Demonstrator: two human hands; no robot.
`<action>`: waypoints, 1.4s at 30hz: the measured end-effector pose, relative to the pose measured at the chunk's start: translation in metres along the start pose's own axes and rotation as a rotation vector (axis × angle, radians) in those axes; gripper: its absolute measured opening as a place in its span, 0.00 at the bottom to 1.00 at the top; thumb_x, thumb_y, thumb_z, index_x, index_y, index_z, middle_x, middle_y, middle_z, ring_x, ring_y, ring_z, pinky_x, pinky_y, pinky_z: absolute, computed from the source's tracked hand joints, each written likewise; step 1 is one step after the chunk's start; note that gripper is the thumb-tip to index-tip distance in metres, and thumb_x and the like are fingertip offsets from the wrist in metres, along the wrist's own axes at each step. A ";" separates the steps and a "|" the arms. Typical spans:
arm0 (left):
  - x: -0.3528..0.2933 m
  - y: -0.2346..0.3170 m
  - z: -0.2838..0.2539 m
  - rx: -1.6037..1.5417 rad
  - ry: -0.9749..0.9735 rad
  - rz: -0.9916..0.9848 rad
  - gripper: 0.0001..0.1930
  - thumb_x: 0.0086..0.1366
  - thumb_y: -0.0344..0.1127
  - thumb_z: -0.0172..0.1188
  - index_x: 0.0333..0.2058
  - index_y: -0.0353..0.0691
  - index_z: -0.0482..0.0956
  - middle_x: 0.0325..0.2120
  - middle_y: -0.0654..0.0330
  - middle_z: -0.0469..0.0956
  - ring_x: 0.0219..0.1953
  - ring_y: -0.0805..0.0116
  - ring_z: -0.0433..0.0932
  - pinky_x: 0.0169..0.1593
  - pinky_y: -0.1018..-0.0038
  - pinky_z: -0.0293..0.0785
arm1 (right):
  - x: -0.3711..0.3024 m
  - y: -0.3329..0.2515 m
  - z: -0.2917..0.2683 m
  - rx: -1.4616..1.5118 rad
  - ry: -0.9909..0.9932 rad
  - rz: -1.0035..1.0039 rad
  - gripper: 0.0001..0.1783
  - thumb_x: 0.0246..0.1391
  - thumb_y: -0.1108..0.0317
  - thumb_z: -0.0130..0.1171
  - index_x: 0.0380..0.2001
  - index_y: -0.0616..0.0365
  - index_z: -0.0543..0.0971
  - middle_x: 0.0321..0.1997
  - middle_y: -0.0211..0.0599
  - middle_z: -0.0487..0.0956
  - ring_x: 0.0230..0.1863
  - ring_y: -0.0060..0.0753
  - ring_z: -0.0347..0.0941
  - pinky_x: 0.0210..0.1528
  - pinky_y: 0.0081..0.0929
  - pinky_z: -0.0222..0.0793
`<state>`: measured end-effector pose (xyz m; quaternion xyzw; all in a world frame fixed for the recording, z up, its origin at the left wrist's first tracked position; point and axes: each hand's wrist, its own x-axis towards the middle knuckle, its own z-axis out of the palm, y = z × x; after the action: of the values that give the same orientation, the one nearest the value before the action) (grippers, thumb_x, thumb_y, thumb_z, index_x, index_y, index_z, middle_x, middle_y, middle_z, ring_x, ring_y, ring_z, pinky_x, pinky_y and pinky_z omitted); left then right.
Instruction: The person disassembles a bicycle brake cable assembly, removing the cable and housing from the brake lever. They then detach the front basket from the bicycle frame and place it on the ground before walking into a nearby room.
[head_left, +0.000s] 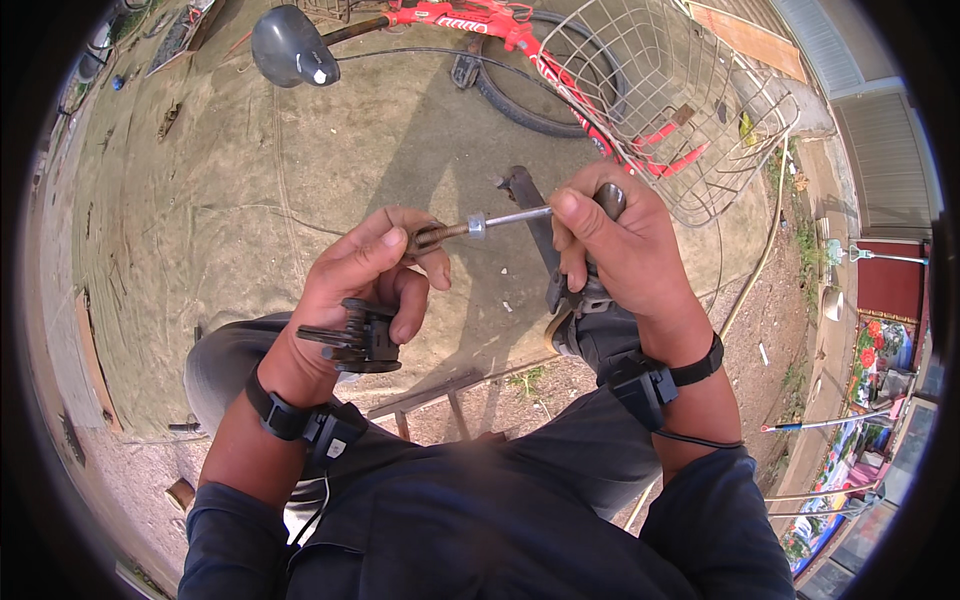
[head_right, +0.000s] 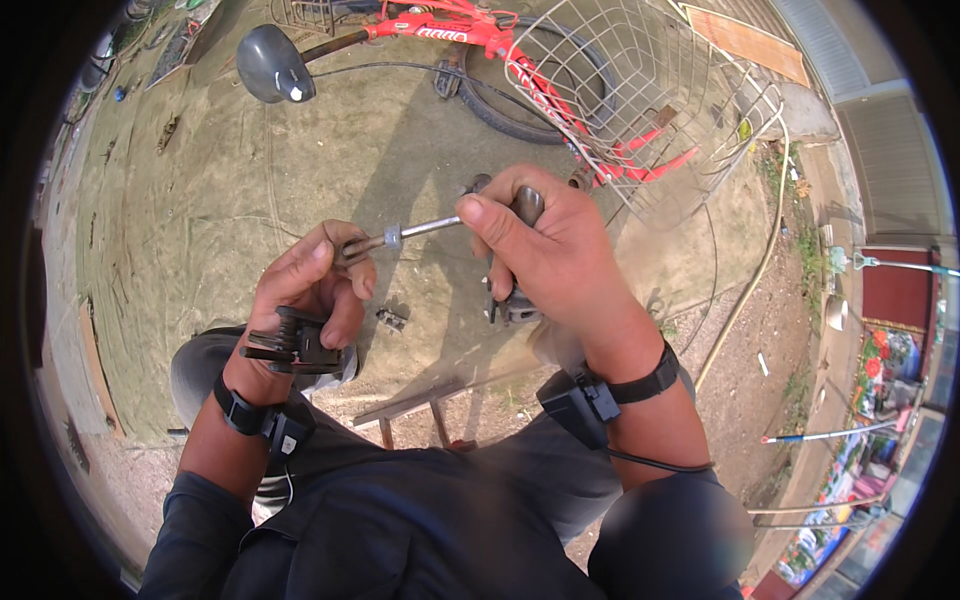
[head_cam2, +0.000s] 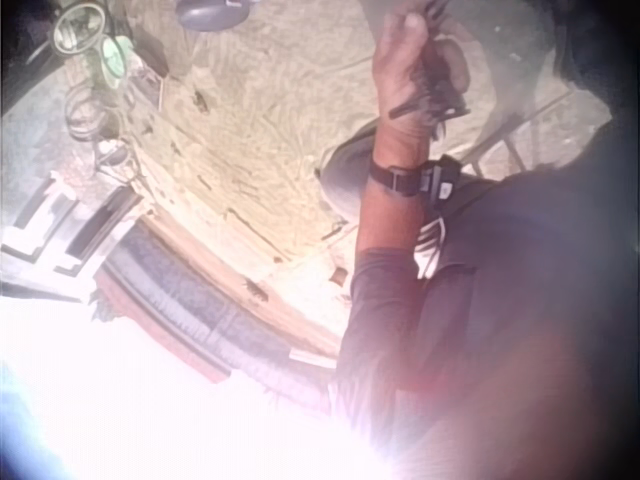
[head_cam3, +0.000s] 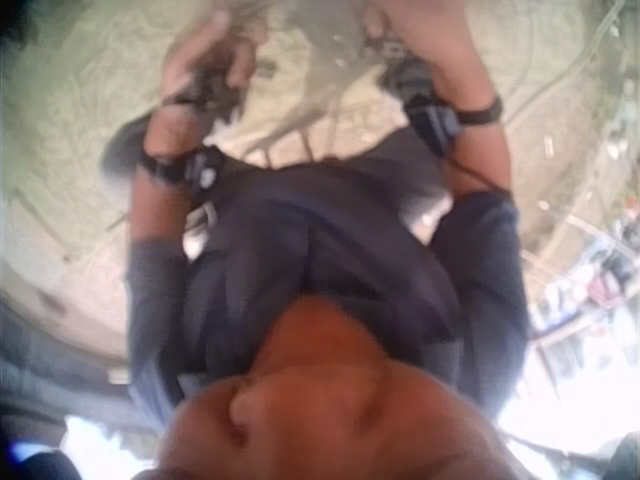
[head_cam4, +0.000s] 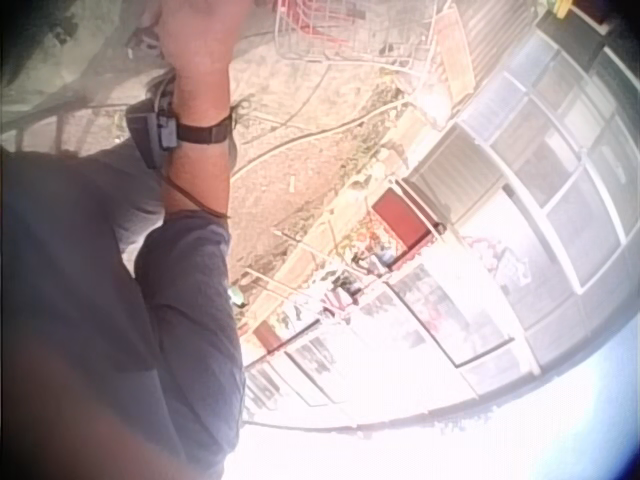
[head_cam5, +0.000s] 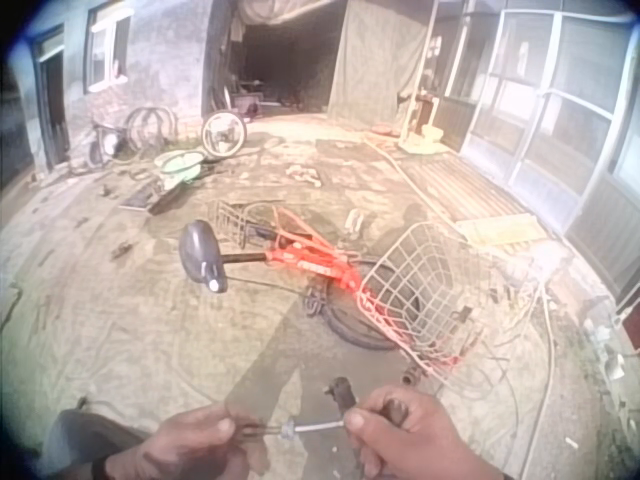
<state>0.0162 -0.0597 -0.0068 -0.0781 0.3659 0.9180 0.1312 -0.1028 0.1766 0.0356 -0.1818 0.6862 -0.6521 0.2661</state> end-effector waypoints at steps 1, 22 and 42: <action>0.000 0.000 0.000 0.010 0.005 0.000 0.19 0.74 0.43 0.48 0.53 0.32 0.69 0.35 0.46 0.78 0.16 0.68 0.72 0.19 0.79 0.66 | 0.000 0.000 0.000 -0.010 0.000 0.014 0.15 0.66 0.59 0.57 0.32 0.61 0.73 0.21 0.32 0.74 0.14 0.18 0.68 0.17 0.17 0.63; 0.000 0.001 0.005 0.085 0.067 -0.015 0.21 0.73 0.45 0.50 0.52 0.31 0.69 0.34 0.47 0.78 0.16 0.69 0.71 0.20 0.79 0.66 | 0.002 0.006 0.007 0.144 0.035 0.062 0.13 0.64 0.64 0.59 0.41 0.64 0.73 0.27 0.38 0.76 0.14 0.20 0.70 0.20 0.18 0.66; 0.001 0.000 0.002 0.074 0.070 -0.009 0.20 0.73 0.44 0.51 0.53 0.33 0.69 0.36 0.47 0.79 0.16 0.70 0.72 0.20 0.79 0.67 | 0.001 0.006 0.003 0.165 0.050 0.055 0.14 0.63 0.65 0.60 0.43 0.66 0.75 0.29 0.38 0.77 0.14 0.19 0.69 0.19 0.18 0.65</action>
<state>0.0157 -0.0579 -0.0055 -0.1068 0.4036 0.9000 0.1254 -0.1016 0.1740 0.0290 -0.1240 0.6414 -0.7030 0.2811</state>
